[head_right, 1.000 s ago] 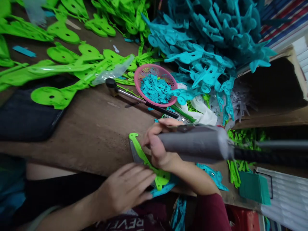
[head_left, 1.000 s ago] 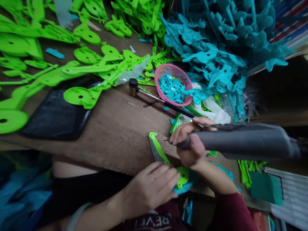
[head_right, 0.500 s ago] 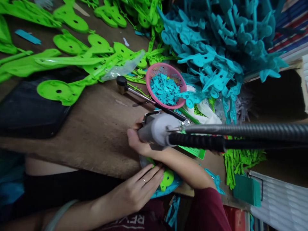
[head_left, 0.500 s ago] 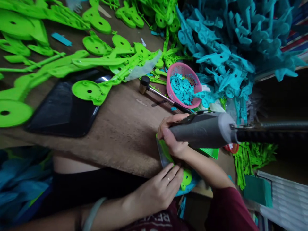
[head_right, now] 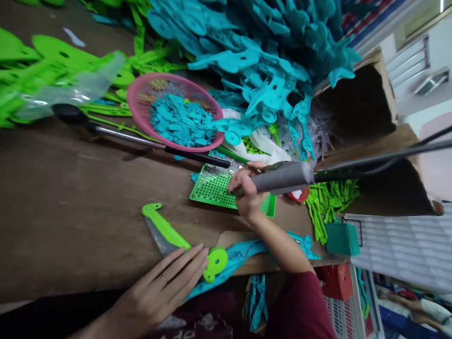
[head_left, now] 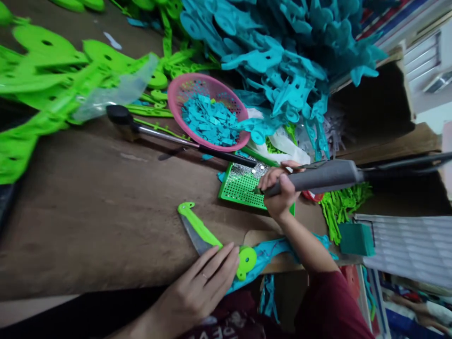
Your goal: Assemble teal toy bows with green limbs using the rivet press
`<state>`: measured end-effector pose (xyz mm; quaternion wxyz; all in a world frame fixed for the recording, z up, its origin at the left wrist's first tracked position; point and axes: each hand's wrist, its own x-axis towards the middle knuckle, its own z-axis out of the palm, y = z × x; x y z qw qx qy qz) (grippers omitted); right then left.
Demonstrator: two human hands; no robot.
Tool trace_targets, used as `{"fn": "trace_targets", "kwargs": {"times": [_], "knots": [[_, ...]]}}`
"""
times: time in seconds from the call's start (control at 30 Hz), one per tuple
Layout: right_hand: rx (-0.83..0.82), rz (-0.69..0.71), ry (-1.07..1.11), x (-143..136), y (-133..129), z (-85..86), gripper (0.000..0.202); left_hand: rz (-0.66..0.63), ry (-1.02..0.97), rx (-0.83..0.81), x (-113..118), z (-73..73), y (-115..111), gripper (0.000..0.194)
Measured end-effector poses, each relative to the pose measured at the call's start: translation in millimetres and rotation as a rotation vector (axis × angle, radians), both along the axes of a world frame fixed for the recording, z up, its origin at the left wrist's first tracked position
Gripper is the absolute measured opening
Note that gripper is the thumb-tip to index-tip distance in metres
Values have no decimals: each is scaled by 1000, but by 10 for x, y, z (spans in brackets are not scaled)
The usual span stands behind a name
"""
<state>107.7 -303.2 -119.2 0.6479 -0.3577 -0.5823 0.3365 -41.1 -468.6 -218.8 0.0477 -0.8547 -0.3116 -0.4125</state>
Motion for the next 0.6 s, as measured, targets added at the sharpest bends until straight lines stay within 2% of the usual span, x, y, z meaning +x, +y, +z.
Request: {"fn": "trace_targets", "kwargs": {"times": [0.17,0.33,0.47,0.57,0.6], "knots": [[-59,48,37,68,32,-277,29,-10,3,-15,0,-22,17,38],[-94,98,25,117,65,-381,28,-39,5,-42,-7,42,41,40],[-154,65,-4,113,54,-275,33,-48,-16,-62,6,56,31,40],[-119,19,67,27,-148,-58,34,-55,-23,-46,13,33,-4,39],[-134,50,57,-16,-256,16,35,-55,-17,-27,11,26,-16,38]]}}
